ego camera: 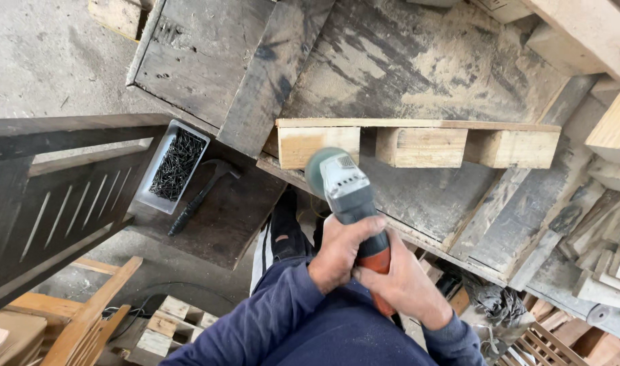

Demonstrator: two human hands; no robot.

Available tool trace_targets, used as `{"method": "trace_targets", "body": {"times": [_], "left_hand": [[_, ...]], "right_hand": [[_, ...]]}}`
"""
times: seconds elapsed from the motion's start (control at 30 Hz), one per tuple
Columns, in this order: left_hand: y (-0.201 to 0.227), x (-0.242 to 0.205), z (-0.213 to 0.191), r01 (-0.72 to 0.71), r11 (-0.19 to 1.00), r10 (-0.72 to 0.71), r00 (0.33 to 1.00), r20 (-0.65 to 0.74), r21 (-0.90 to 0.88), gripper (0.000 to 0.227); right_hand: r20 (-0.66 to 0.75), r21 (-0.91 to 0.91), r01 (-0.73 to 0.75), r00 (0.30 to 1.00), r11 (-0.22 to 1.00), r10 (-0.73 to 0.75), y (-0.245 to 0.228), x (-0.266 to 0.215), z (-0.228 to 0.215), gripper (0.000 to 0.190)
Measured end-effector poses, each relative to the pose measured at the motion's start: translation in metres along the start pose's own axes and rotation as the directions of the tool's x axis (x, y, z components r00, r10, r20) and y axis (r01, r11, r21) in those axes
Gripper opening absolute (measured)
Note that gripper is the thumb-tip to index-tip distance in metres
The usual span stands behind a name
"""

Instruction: The person uses an angle grinder with a sanding disc to smooth the edges and surfaces of small wooden blocks placed on a workbench. They reposition the blocks several times to access different sides and continue sanding until the clip ends.

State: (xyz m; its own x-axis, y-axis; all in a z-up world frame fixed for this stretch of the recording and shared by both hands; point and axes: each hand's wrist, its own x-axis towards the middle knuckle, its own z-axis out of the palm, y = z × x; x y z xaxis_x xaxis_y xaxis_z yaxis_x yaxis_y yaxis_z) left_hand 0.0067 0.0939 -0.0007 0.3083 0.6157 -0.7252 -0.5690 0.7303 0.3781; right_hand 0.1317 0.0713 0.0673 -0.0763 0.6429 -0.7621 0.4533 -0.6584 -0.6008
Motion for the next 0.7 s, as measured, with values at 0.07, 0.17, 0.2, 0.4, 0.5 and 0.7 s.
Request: {"method": "trace_targets", "body": {"times": [0.07, 0.17, 0.2, 0.4, 0.5, 0.7], "left_hand": [[0.002, 0.003, 0.002, 0.049, 0.997, -0.049, 0.999, 0.007, 0.064, 0.03], [-0.001, 0.007, 0.002, 0.052, 0.998, -0.055, 0.995, 0.088, 0.036, 0.03], [-0.001, 0.013, 0.002, 0.039, 0.999, -0.039, 0.991, 0.131, 0.007, 0.031], [-0.022, 0.004, 0.003, 0.05, 0.999, -0.049, 0.996, 0.071, -0.012, 0.027], [-0.026, 0.005, 0.004, 0.05, 0.998, -0.053, 0.996, 0.074, 0.042, 0.024], [-0.03, 0.004, 0.012, 0.062, 0.997, -0.066, 0.994, 0.088, 0.048, 0.024]], "right_hand": [[-0.016, -0.012, -0.032, 0.999, 0.999, 0.032, 0.0, 0.003, -0.001, 0.07], [-0.045, -0.025, -0.114, 0.993, 0.993, 0.113, 0.005, 0.004, -0.002, 0.059], [-0.054, -0.024, -0.124, 0.991, 0.992, 0.123, 0.005, 0.007, -0.006, 0.059], [-0.01, -0.049, -0.082, 0.997, 0.995, 0.082, 0.016, -0.007, -0.01, 0.064], [-0.085, -0.083, -0.128, 0.989, 0.988, 0.121, 0.022, -0.007, -0.009, 0.059], [-0.08, 0.016, -0.017, 0.997, 1.0, 0.018, 0.033, -0.015, -0.01, 0.064]]}}
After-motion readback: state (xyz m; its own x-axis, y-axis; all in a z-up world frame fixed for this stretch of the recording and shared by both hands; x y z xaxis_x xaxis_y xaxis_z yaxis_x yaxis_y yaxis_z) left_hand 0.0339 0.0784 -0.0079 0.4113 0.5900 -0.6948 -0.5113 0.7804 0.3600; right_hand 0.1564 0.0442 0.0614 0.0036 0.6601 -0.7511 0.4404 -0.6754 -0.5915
